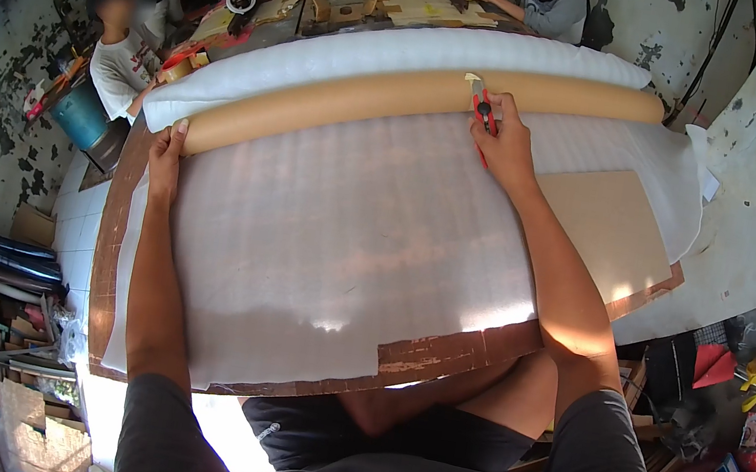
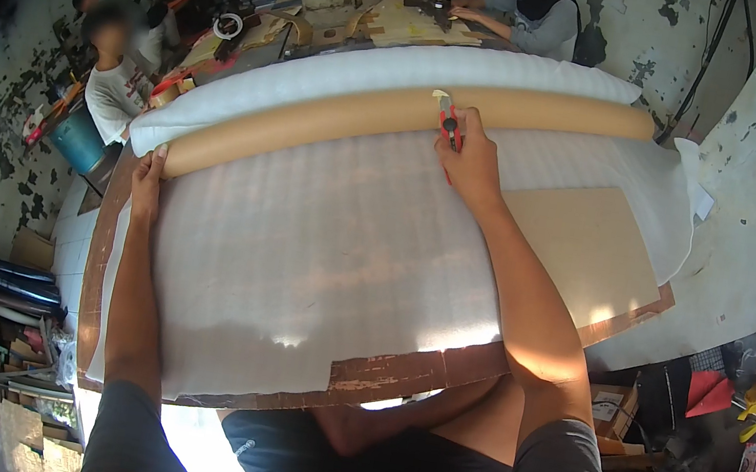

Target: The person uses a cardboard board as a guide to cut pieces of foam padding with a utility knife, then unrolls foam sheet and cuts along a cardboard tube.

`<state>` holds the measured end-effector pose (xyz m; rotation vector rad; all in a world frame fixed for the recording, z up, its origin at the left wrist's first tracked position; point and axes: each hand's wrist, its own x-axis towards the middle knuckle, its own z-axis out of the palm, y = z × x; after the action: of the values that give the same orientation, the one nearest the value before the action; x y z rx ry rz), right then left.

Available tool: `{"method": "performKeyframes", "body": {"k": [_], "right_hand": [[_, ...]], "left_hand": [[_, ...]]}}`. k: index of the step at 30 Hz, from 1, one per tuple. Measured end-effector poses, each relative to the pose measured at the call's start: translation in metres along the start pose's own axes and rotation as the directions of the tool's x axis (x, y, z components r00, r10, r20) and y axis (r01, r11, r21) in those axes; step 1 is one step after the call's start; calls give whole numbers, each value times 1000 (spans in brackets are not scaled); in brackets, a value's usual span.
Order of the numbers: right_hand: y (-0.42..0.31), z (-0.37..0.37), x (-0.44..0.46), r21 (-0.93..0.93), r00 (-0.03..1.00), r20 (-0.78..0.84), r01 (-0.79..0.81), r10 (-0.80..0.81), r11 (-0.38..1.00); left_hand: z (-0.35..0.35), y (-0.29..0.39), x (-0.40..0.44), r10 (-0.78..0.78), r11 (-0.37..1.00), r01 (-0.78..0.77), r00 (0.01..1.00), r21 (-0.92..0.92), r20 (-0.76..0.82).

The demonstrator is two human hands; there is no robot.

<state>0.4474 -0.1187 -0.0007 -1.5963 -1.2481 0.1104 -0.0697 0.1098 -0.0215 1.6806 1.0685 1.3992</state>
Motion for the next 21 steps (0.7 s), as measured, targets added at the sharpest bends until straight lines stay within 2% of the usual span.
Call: {"method": "performKeyframes", "body": {"k": [4, 6, 12, 15, 18, 21], "right_hand": [[0, -3, -2, 4, 1000, 7, 11, -11, 1000], [-6, -6, -8, -12, 991, 72, -110, 111, 994], [-4, -4, -1, 12, 996, 58, -75, 74, 997], [-3, -2, 0, 9, 999, 29, -42, 42, 999], [-13, -8, -5, 1, 990, 78, -114, 114, 993], [-7, -7, -10, 9, 995, 58, -81, 80, 997]], "left_hand": [[3, 6, -2, 6, 1000, -6, 1000, -8, 1], [3, 6, -2, 8, 1000, -8, 1000, -24, -11], [1, 1, 0, -2, 1000, 2, 1000, -18, 0], [-11, -17, 10, -54, 999, 53, 998, 8, 43], [-13, -19, 11, -31, 999, 29, 998, 26, 56], [-13, -17, 9, -48, 998, 47, 998, 33, 49]]}}
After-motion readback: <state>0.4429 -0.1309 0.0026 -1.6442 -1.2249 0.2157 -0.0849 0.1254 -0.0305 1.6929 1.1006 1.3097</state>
